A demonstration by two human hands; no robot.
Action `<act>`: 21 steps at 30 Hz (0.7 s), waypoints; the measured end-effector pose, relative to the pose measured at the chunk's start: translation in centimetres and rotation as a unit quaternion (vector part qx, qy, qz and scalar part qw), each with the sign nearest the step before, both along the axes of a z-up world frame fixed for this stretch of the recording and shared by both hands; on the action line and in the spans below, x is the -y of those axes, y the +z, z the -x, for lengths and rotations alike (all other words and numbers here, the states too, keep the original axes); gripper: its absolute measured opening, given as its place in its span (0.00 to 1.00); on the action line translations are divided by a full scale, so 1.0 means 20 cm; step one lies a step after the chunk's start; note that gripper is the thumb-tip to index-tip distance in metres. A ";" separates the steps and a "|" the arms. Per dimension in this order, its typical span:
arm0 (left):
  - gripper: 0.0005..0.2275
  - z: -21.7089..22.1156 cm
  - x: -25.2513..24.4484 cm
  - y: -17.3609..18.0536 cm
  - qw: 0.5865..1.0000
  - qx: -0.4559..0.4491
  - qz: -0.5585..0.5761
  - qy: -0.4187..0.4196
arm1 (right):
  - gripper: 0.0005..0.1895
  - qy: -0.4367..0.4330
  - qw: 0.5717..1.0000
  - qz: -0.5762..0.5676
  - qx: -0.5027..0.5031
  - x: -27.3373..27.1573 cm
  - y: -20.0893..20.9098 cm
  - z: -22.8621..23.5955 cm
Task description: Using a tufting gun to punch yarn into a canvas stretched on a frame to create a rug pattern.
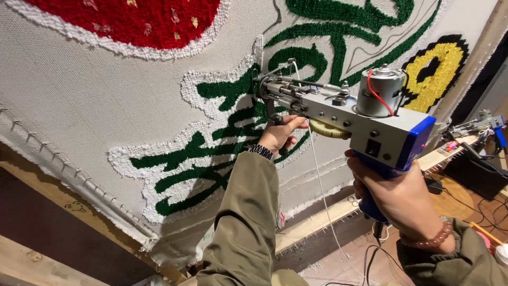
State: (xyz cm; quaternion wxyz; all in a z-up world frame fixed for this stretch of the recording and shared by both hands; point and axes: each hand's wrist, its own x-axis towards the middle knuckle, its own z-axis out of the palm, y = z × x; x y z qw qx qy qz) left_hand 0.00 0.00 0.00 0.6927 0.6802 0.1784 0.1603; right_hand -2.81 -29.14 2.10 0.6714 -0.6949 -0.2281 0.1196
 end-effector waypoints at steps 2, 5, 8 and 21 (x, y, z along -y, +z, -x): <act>0.14 -0.01 -0.05 -0.02 1.000 -0.001 -0.002 -0.002 | 0.38 -0.055 0.994 0.095 0.016 -0.02 -0.09 -0.06; 0.12 -0.02 -0.11 -0.04 1.000 0.004 -0.007 -0.011 | 0.40 -0.080 0.991 0.108 0.004 -0.08 -0.07 -0.01; 0.11 -0.01 -0.15 -0.04 0.999 0.013 -0.025 -0.024 | 0.39 -0.075 0.994 0.080 0.022 -0.11 -0.08 -0.02; 0.08 0.06 -0.07 0.07 0.998 -0.004 -0.045 -0.045 | 0.30 -0.026 0.998 -0.039 -0.037 -0.09 0.09 0.11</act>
